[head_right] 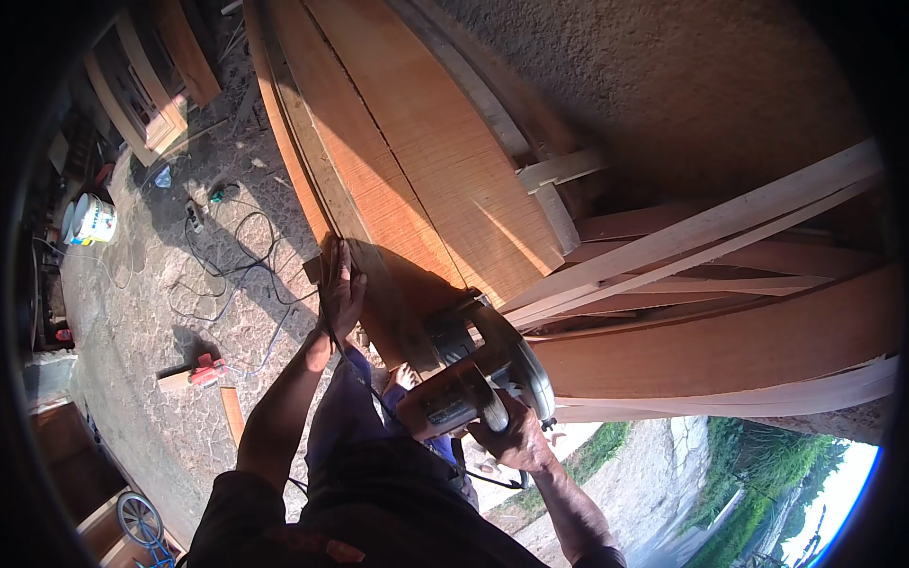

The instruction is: The person uses a hammer to tap a nail into a wooden plank, then uses a circular saw to cut the plank. The person handles the plank and the saw, making a cut along the wood's length.

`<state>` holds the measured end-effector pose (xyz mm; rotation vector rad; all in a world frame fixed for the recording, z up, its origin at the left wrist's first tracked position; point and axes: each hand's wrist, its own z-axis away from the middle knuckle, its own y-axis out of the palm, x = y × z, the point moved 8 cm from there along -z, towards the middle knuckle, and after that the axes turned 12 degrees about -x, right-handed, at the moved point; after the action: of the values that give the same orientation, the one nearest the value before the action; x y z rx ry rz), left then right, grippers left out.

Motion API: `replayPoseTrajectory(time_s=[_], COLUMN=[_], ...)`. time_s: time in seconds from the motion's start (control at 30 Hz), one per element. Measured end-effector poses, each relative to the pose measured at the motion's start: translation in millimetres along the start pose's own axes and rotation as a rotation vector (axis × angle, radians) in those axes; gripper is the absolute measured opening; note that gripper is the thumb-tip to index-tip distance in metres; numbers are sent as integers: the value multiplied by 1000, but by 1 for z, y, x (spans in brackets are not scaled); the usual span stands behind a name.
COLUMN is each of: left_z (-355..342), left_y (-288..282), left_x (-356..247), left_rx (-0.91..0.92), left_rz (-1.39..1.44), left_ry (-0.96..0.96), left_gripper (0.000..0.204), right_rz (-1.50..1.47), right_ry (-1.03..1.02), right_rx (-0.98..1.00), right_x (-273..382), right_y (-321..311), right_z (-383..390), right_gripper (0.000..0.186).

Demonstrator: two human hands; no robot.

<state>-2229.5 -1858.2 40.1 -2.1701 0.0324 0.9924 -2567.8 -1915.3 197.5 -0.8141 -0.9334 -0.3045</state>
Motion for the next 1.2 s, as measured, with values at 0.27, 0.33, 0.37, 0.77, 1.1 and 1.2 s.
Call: replayPoseTrajectory(time_s=[0.27,0.33,0.37,0.77,1.1,1.2], left_z=[-1,-1,-1,1,-2,33], left_y=[-2,-3,-4,-2,-21,-42], left_x=[-3,-4,-5,-4,-34,-60], left_rx=[-3,-10,-9,7,60,148], left_rz=[-15,-23,-21,-13,26,31], left_ry=[20,16,14,1,-46,-135], left_gripper=[71,71,70,71,70,69], right_rz=[45,11,-9,-41,-7,23], right_ry=[44,38,41,103,160,181], right_rx=[3,6,10,39,26,44], right_x=[-5,-4,-3,-6,-10,-7], right_y=[1,2,2,3,0,0], right_z=[1,0,0,1,3,2], right_gripper=[46,48,49,52,57,62])
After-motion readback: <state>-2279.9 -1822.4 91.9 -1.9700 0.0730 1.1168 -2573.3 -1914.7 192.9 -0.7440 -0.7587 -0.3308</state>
